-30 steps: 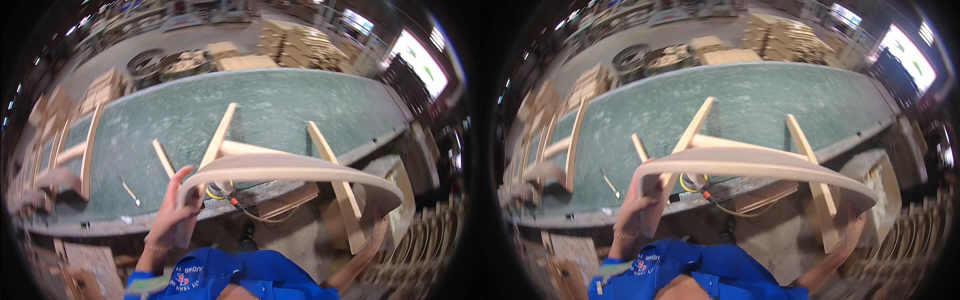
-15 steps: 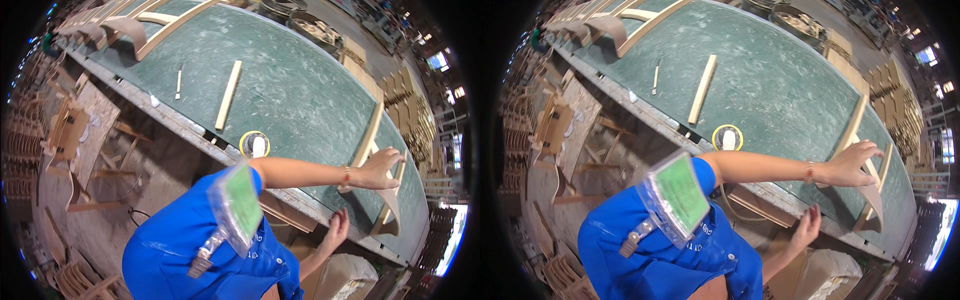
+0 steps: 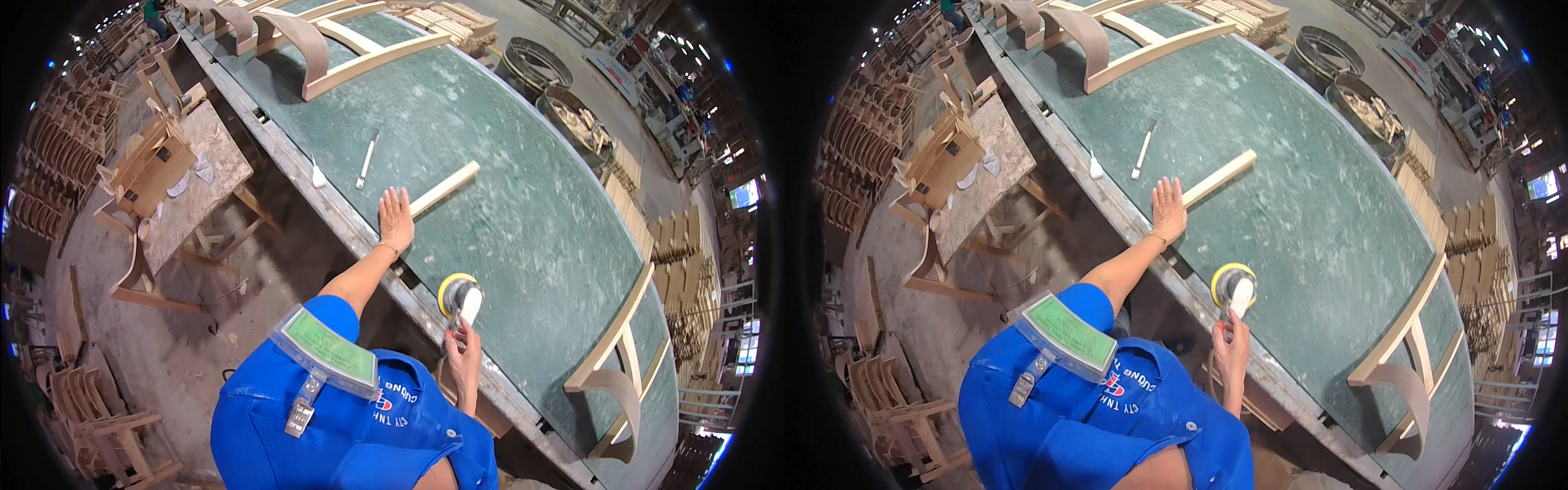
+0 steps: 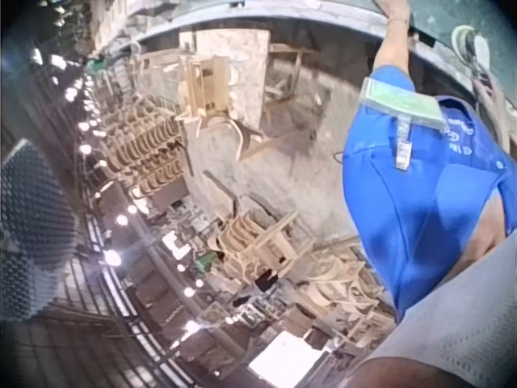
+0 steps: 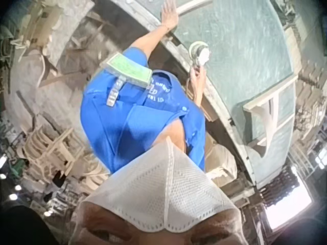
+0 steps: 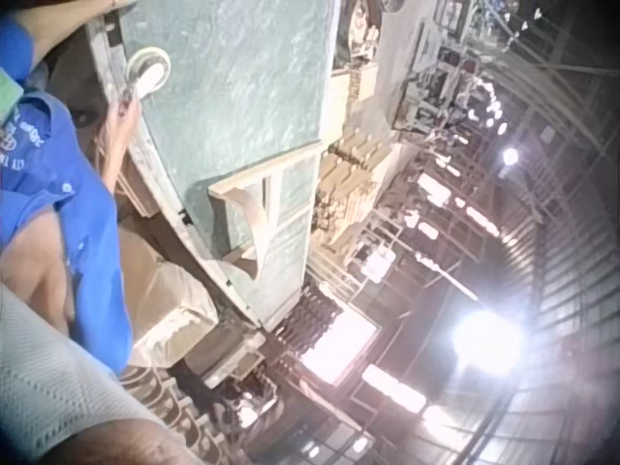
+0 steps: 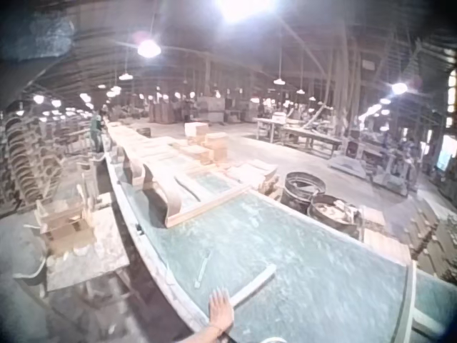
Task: The person sands curved wooden chair parts using a handheld orbital sander. They repeatedly pick up parts from a workbench, sand various surfaces and edges, flip the pieces, and place them back down while working in a factory setting.
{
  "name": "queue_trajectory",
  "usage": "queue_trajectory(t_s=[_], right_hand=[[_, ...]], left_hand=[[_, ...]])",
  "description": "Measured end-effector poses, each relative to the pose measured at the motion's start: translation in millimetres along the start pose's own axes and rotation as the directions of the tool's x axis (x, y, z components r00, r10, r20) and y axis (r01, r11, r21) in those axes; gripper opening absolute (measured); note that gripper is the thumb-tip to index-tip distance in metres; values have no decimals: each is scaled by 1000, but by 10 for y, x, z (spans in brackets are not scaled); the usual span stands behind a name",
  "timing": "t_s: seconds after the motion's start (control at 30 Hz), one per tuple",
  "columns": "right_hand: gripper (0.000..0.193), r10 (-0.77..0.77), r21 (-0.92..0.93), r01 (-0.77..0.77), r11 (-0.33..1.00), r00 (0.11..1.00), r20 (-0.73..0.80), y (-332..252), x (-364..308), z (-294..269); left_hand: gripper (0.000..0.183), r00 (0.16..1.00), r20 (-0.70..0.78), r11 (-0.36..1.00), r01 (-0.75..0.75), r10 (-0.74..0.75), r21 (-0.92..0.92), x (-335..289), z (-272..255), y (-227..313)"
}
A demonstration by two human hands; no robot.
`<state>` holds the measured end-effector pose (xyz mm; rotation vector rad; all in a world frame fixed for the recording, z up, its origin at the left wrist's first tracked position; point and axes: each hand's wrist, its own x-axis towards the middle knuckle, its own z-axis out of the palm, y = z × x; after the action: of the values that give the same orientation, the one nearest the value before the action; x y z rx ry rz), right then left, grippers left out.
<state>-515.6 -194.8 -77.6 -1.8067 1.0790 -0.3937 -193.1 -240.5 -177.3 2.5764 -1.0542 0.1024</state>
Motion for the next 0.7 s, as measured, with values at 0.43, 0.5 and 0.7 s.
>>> queue_trajectory(t_s=[0.43,0.5,0.7], right_hand=[[82,-14,-593,-300,747,885,-466,-276,917,650],[83,8,-709,-337,619,906,-423,-237,1024,727],[95,144,-507,-454,733,832,-536,-237,1128,644]], left_hand=[[67,962,217,969,200,-166,-146,1460,-151,-1271],[64,983,155,979,126,-102,-161,1644,-111,-1511],[47,999,53,986,1,8,-164,2054,-41,-1617]])
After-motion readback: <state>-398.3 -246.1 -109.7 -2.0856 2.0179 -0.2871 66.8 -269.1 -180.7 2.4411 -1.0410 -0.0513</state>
